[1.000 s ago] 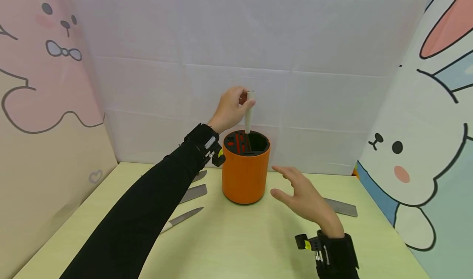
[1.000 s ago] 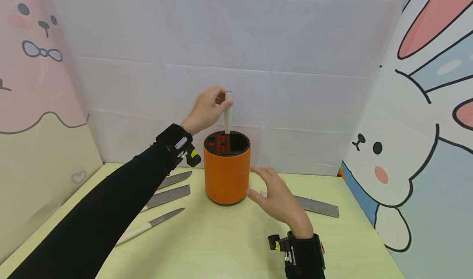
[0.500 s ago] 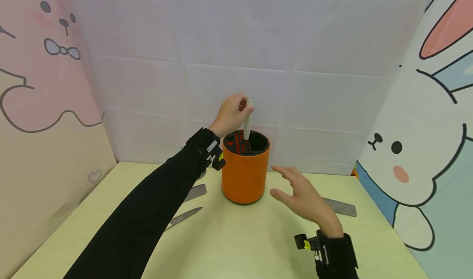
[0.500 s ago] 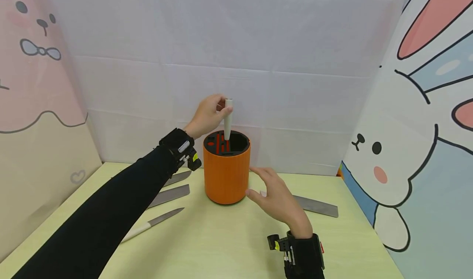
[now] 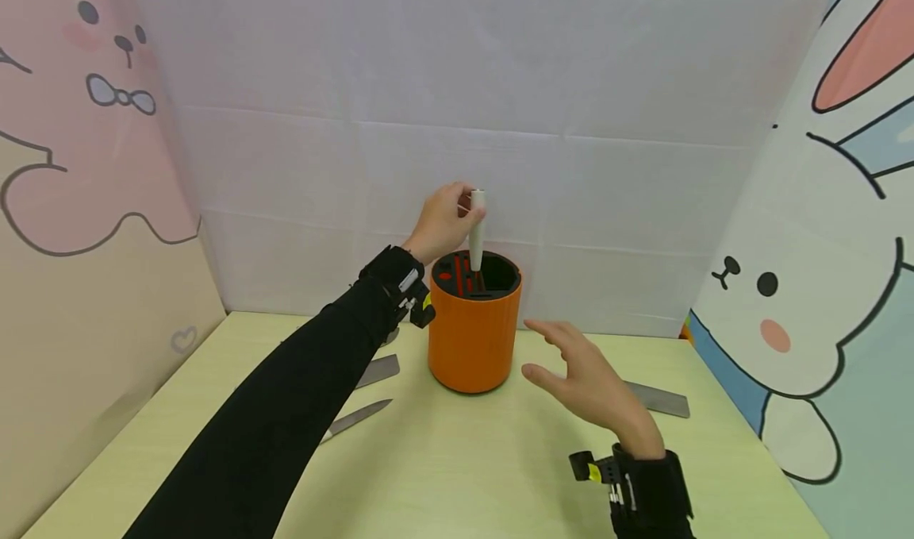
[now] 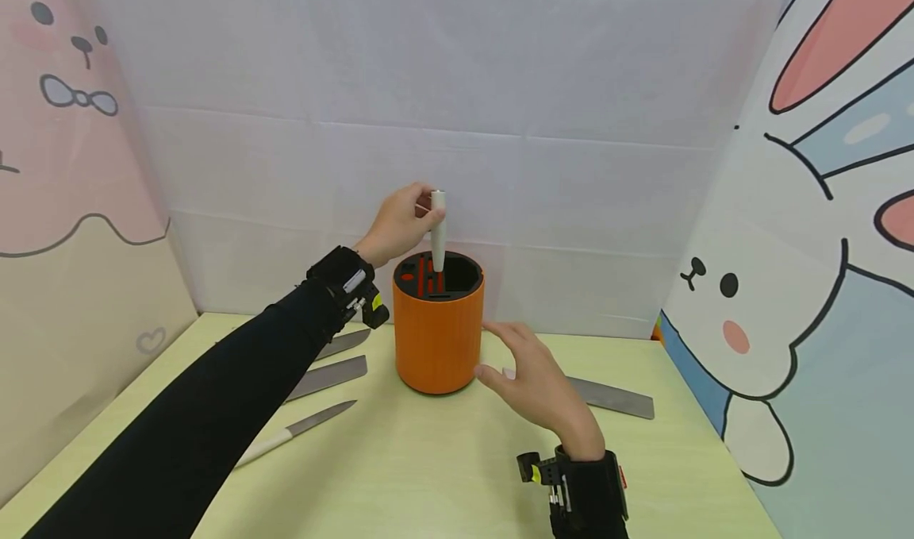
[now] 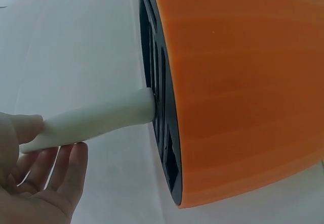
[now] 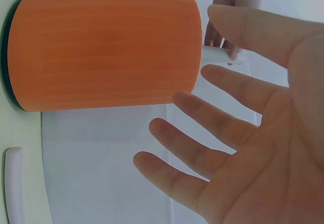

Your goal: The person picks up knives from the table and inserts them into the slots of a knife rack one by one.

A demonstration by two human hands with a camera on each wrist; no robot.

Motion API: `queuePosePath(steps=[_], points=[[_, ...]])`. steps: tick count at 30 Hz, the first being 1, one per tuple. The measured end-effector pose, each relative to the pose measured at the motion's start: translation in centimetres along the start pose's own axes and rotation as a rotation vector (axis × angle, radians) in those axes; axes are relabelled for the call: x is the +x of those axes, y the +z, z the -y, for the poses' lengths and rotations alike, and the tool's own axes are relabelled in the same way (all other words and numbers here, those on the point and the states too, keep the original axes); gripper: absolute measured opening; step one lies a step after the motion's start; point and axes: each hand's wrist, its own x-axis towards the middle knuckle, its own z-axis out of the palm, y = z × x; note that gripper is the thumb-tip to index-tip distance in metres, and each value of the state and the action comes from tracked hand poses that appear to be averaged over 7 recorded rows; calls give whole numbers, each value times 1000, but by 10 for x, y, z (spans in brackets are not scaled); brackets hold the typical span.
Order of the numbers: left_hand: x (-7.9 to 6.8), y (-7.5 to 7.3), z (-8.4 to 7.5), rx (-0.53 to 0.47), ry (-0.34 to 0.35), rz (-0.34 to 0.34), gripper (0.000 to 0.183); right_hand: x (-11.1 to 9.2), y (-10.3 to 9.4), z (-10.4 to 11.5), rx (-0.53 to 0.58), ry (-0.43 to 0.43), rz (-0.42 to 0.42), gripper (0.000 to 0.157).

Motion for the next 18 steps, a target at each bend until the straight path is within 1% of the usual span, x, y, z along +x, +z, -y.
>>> queuePosePath(steps=[7, 12, 15, 18], points=[[-2, -1, 6, -60, -39, 19, 44, -1, 0, 0, 2, -5, -3, 59], [-6, -4, 9, -79, -58, 19, 51, -1, 0, -1, -2, -6, -4, 59], [-12, -8, 11, -64, -58, 11, 54, -2, -1, -2, -3, -5, -5, 59], [-21, -12, 15, -19, -26, -1, 54, -5, -4, -4, -11, -4, -8, 58]])
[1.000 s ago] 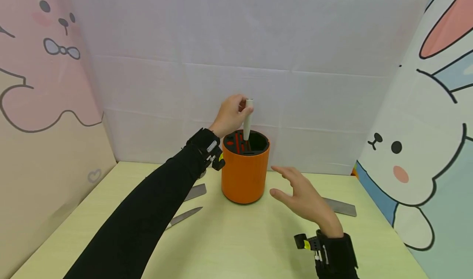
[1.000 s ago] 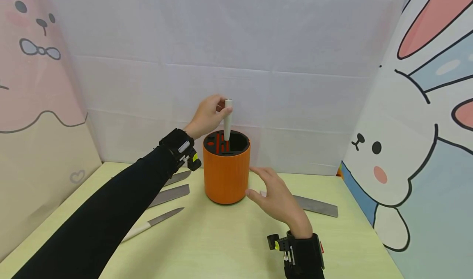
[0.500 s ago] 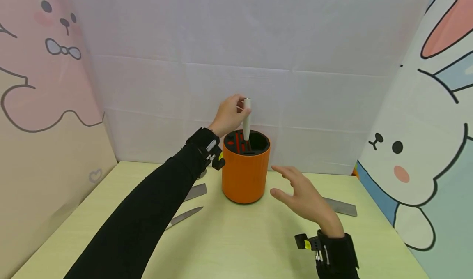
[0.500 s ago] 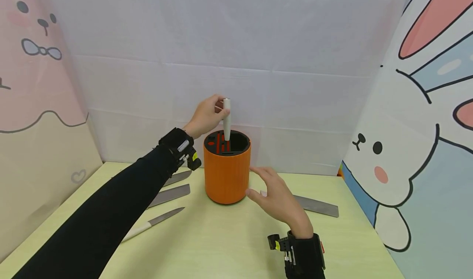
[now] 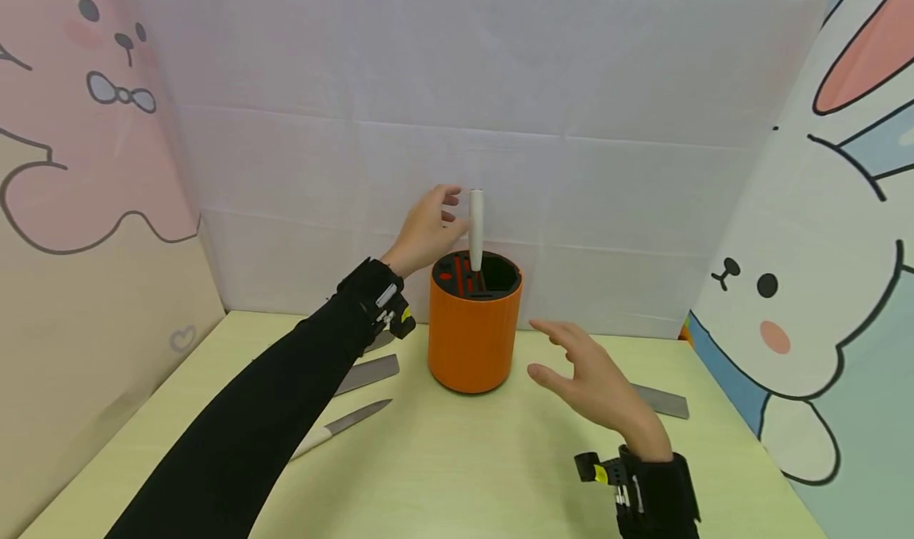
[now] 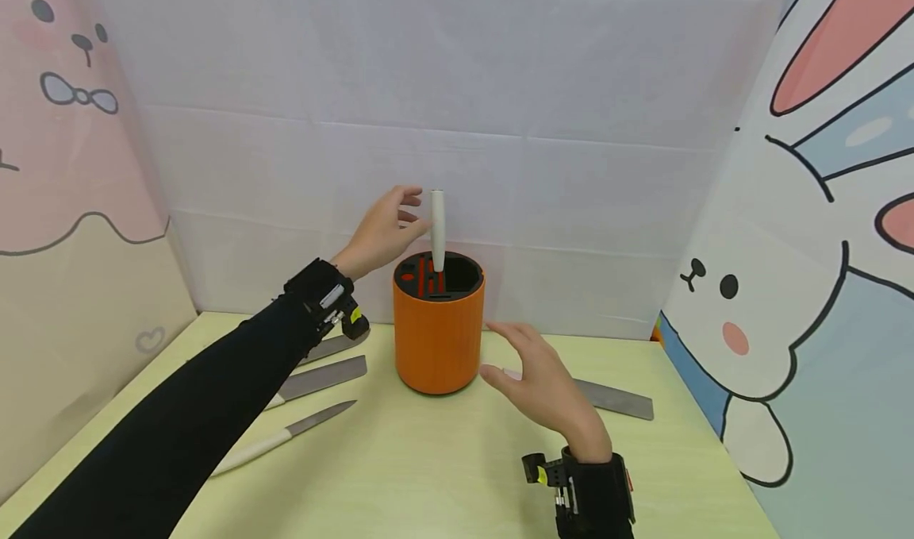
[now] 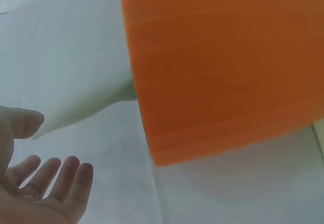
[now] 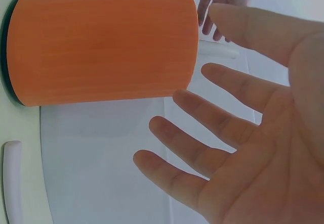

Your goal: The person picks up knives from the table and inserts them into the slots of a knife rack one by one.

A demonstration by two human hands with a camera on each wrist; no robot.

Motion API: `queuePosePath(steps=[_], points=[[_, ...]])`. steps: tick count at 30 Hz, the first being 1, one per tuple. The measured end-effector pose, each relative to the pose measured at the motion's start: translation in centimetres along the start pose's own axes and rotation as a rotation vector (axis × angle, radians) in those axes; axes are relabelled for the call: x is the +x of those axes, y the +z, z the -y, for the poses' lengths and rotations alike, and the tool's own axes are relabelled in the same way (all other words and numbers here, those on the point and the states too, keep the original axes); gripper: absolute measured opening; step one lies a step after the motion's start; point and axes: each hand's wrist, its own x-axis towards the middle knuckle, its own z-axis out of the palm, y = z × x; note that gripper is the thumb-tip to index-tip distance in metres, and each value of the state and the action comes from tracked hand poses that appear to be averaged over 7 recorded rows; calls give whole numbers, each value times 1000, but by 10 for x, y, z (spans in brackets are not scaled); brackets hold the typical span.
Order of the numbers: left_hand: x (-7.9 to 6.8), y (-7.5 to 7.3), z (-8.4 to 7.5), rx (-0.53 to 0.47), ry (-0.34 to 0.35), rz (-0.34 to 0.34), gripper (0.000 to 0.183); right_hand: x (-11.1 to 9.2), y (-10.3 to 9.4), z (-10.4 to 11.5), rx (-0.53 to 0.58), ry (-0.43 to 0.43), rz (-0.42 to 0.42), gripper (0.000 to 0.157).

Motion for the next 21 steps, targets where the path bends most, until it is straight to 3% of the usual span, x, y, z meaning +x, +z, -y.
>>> queuePosePath(steps=[6, 12, 21], points=[[-28, -15, 8, 103, 113, -30, 52, -6, -8, -7, -41, 9, -1, 59], [-65, -30, 11, 211, 166, -78, 50, -9, -19, -21, -130, -13, 29, 57], [-127, -31, 23, 334, 241, -30, 48, -17, -28, -44, -208, -6, 65, 54]])
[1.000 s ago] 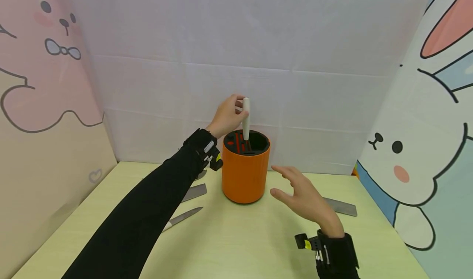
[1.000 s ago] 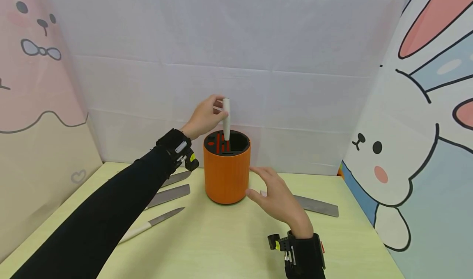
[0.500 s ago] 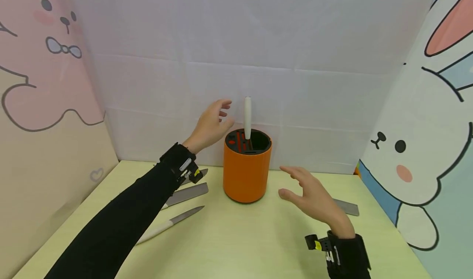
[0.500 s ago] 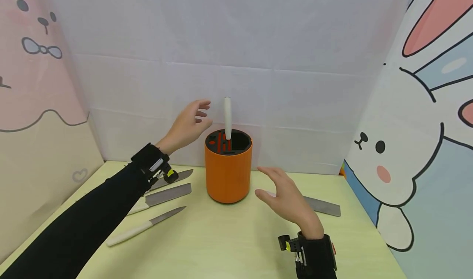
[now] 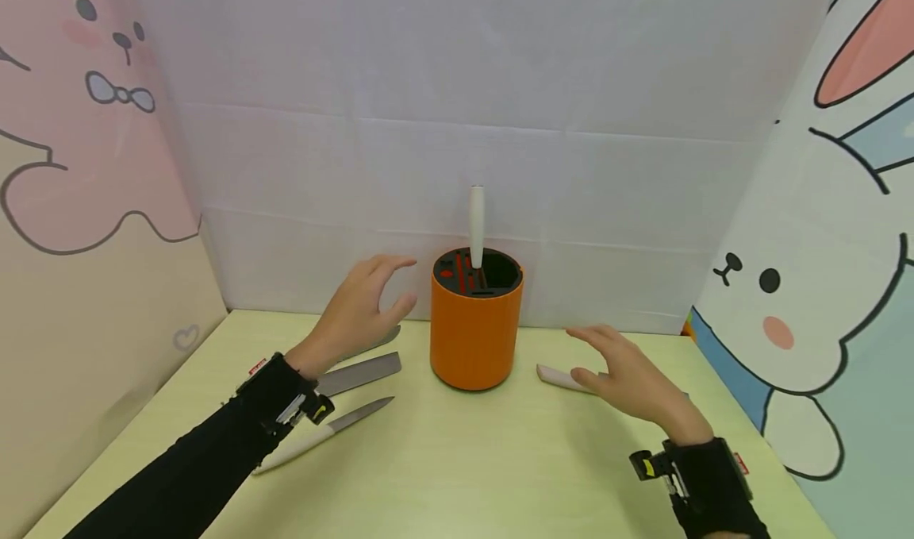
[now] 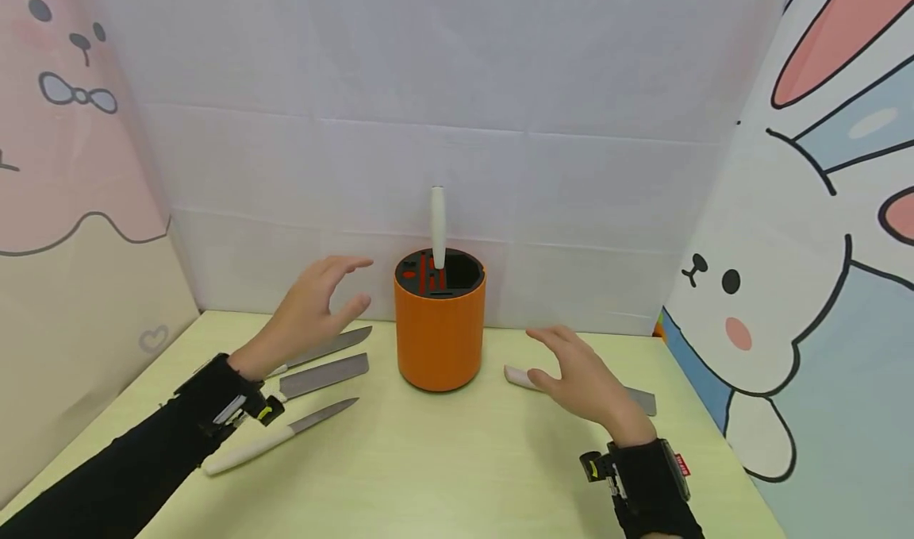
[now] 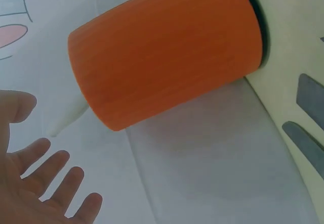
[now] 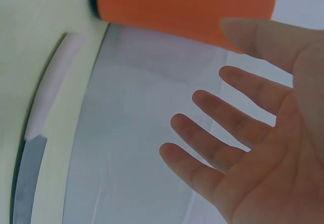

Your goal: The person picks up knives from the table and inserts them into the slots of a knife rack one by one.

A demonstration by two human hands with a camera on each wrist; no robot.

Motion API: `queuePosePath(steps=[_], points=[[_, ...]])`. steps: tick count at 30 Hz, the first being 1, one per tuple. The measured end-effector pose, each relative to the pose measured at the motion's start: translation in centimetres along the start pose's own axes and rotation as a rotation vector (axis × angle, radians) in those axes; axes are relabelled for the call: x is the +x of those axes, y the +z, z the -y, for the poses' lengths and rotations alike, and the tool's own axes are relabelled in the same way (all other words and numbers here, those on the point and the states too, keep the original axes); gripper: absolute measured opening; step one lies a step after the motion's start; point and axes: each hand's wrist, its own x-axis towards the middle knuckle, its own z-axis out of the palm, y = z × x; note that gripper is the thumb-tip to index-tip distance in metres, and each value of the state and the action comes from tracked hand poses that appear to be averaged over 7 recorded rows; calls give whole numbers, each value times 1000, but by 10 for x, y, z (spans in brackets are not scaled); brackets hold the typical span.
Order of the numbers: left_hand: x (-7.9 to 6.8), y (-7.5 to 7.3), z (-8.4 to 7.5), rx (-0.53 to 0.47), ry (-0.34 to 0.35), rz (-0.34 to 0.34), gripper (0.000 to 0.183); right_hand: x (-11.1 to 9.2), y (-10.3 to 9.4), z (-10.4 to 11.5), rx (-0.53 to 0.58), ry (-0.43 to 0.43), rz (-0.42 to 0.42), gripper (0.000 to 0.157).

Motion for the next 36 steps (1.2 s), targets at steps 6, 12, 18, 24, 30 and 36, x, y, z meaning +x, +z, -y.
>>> queuePosePath(steps=[6, 12, 18, 24, 30, 36], points=[[-34, 6, 5, 103, 68, 6, 47, -12, -1, -13, -30, 34, 13, 53], [-63, 17, 12, 162, 74, 37, 50, -23, 2, -25, -54, 48, 10, 54], [-89, 34, 18, 157, 80, 58, 54, -31, 12, -33, -73, 26, -26, 59], [-105, 48, 19, 140, 41, 68, 57, -38, 24, -38, -69, 49, -33, 58], [-111, 57, 18, 124, 16, 100, 57, -42, 30, -41, -87, 74, -28, 59], [-111, 62, 16, 120, 20, 91, 56, -42, 34, -47, -101, 66, -20, 58]])
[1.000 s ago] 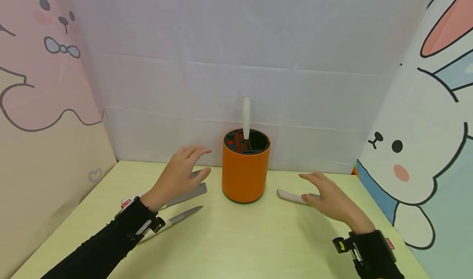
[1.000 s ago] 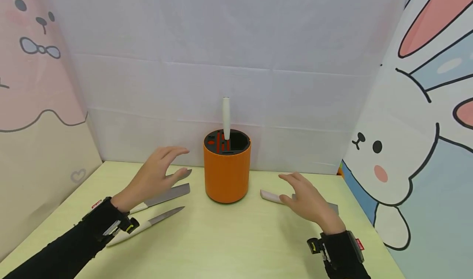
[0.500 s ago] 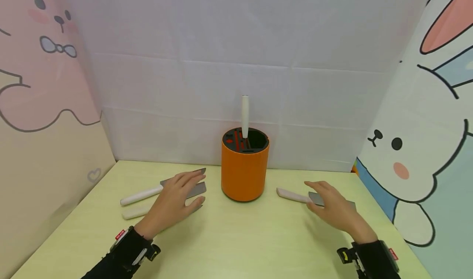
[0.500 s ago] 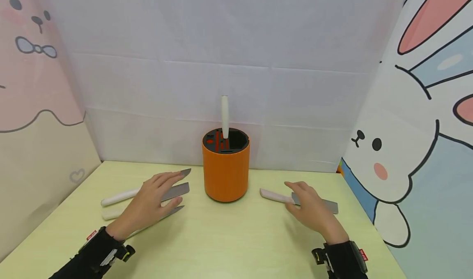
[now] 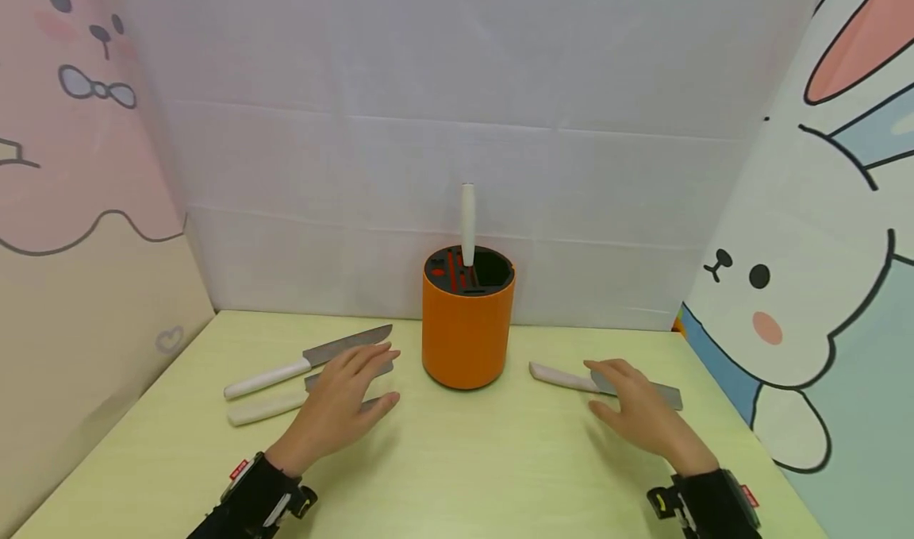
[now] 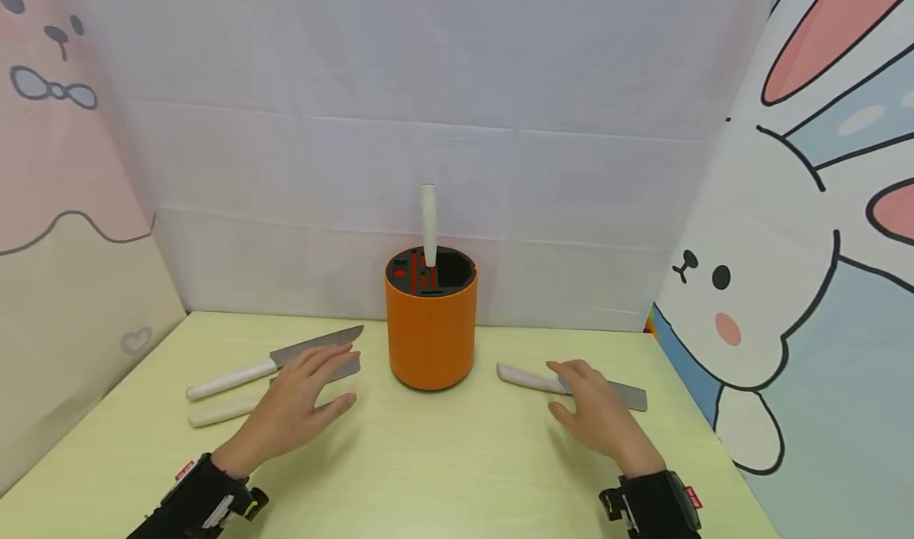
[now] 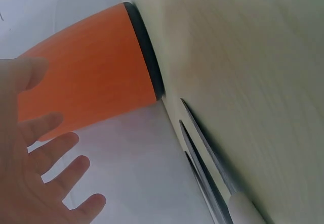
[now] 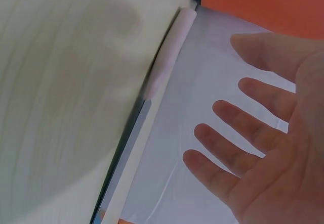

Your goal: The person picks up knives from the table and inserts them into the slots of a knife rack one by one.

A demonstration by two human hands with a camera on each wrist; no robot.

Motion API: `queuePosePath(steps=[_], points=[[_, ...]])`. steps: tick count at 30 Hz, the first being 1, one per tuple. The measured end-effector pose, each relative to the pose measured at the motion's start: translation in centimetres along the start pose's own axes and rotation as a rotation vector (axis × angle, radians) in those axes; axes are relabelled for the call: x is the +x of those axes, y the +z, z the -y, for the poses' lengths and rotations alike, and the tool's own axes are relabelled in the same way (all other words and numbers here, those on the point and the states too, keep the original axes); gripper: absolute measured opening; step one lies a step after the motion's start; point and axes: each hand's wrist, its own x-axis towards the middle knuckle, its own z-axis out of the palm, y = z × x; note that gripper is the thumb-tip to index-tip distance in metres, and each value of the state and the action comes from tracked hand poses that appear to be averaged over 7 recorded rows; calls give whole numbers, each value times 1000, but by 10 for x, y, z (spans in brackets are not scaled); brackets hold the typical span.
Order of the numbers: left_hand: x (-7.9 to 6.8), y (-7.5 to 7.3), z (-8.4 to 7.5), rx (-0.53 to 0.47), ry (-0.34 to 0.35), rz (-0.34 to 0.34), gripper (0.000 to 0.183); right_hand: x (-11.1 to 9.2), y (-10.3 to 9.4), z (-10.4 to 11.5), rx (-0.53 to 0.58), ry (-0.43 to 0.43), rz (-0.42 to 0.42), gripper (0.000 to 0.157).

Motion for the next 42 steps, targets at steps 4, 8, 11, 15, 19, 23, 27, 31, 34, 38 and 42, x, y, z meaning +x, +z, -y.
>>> queuePosePath(steps=[4, 8, 11, 15, 19, 23, 27, 31, 34, 38, 42], points=[[-2, 2, -1, 8, 8, -3, 56, 6, 2, -6, -3, -24, 14, 56], [-5, 5, 0, 26, 22, -20, 55, 14, 6, -10, 17, -9, 60, 53], [-7, 8, -2, 26, 35, -28, 56, 19, 9, -13, 0, -14, 93, 51], [-7, 9, -5, 12, 32, -16, 58, 29, 16, -16, -80, -85, 105, 47], [-9, 11, -8, 9, 27, 8, 60, 38, 23, -20, -141, -132, 123, 44], [-10, 13, -9, 8, 23, 40, 62, 48, 27, -20, -159, -144, 130, 42], [-10, 13, -10, 3, 15, 59, 62, 56, 30, -18, -176, -156, 139, 39], [-10, 13, -11, -2, 19, 58, 62, 58, 34, -19, -184, -139, 154, 35], [-10, 13, -12, 2, 19, 61, 62, 57, 37, -21, -183, -144, 144, 32], [-10, 13, -12, 2, 23, 62, 63, 55, 40, -24, -192, -183, 111, 32], [-10, 12, -12, -1, 29, 51, 62, 56, 42, -27, -194, -218, 73, 30]])
